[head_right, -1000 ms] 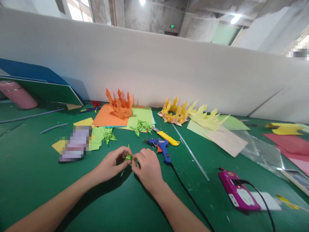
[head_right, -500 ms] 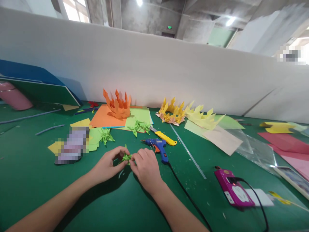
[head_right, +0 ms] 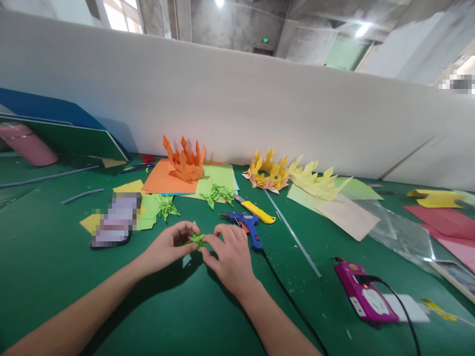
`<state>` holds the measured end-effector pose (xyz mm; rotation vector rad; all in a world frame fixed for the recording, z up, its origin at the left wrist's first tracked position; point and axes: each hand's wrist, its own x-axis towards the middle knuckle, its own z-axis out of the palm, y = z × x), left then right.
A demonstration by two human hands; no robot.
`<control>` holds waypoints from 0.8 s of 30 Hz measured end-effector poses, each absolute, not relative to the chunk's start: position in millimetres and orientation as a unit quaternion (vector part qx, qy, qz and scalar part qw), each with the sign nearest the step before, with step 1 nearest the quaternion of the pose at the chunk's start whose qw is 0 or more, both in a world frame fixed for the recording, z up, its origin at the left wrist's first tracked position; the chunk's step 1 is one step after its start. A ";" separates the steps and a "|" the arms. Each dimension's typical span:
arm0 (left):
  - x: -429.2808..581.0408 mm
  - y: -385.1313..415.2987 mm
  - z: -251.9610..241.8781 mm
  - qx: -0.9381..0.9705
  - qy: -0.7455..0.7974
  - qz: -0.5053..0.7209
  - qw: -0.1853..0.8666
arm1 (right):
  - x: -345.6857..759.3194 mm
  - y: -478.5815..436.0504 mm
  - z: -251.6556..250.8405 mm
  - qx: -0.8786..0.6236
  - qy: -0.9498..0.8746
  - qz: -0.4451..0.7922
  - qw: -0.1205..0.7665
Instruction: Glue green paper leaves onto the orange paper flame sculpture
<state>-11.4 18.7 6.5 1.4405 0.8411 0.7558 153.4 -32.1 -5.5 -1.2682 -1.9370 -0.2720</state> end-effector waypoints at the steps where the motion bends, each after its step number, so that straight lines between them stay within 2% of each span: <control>1: -11.5 19.0 7.0 0.612 0.361 0.322 0.626 | 153.4 -32.4 -5.0 -0.499 -0.763 -0.106 0.397; 12: -14.7 18.6 11.0 0.591 0.364 0.290 0.659 | 152.2 -33.2 -5.6 -0.496 -0.762 -0.089 0.407; 19: -14.5 17.4 9.2 0.601 0.347 0.289 0.660 | 154.3 -34.3 -4.3 -0.496 -0.779 -0.105 0.370; 24: -12.9 16.3 8.0 0.642 0.331 0.326 0.610 | 157.7 -32.1 -6.5 -0.503 -0.779 -0.122 0.354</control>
